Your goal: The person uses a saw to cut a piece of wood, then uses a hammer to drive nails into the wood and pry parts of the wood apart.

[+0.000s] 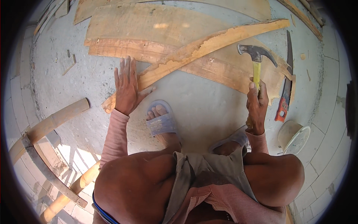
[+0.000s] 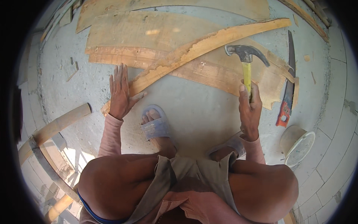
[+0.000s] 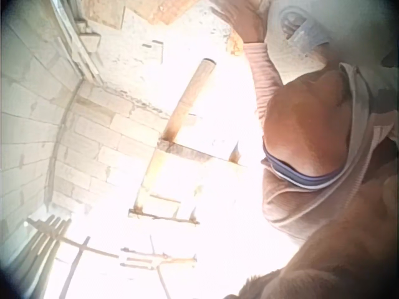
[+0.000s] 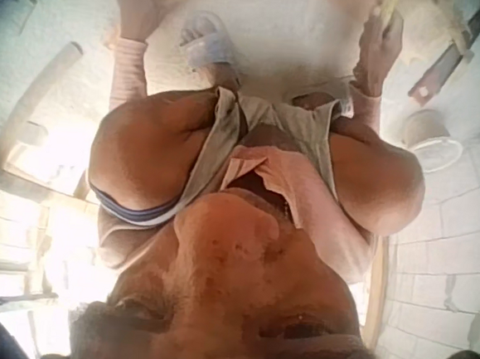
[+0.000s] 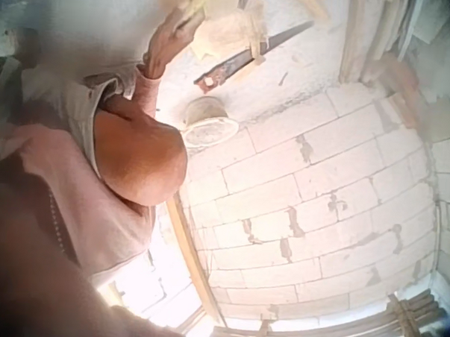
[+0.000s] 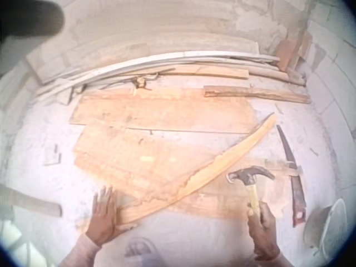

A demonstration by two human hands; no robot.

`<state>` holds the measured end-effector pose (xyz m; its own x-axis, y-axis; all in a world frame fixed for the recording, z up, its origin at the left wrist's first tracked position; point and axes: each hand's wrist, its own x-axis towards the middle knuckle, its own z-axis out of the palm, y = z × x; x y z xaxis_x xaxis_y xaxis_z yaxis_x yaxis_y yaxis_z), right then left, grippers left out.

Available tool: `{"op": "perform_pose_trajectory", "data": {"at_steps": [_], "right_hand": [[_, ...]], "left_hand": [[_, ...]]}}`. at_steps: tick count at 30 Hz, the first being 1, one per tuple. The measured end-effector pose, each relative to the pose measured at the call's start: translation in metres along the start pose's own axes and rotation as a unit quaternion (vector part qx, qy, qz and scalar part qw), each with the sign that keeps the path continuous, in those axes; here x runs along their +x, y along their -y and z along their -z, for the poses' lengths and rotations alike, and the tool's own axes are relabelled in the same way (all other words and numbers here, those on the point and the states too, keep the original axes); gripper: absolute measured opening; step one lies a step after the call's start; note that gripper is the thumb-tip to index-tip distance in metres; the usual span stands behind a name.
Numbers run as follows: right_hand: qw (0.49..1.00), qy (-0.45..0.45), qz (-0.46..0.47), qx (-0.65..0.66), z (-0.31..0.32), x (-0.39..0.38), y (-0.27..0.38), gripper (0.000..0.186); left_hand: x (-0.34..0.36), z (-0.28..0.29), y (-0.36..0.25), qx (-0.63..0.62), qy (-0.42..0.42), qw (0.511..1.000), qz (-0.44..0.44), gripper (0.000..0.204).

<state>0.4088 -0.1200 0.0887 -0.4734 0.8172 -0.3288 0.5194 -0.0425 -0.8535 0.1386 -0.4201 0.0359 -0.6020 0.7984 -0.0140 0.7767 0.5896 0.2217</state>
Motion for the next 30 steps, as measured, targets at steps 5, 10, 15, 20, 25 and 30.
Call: {"op": "perform_pose_trajectory", "data": {"at_steps": [5,10,15,20,25,30], "right_hand": [[0.994,-0.003,-0.061,0.095,-0.008,-0.01,0.006,0.027],[0.987,-0.006,-0.069,0.146,-0.002,-0.009,-0.005,0.025],[0.98,0.008,-0.096,0.172,0.001,-0.011,0.0,0.026],[0.982,-0.013,-0.091,0.165,0.012,-0.014,-0.004,0.03],[0.995,-0.036,-0.018,0.091,0.014,-0.005,-0.015,0.033],[0.981,-0.061,0.138,-0.125,0.0,0.013,-0.01,0.035]], "left_hand": [[-0.045,0.005,0.053,-0.018,0.124,0.989,0.083,0.089],[-0.043,0.012,0.043,-0.052,0.041,0.997,0.039,0.075],[-0.019,0.024,0.039,0.051,-0.013,0.997,0.057,0.08],[-0.027,0.006,0.044,0.035,0.045,0.997,0.059,0.073],[-0.035,-0.003,0.051,-0.022,0.011,1.0,-0.005,0.058],[-0.032,0.003,0.051,-0.037,0.084,0.994,0.056,0.055]]}}
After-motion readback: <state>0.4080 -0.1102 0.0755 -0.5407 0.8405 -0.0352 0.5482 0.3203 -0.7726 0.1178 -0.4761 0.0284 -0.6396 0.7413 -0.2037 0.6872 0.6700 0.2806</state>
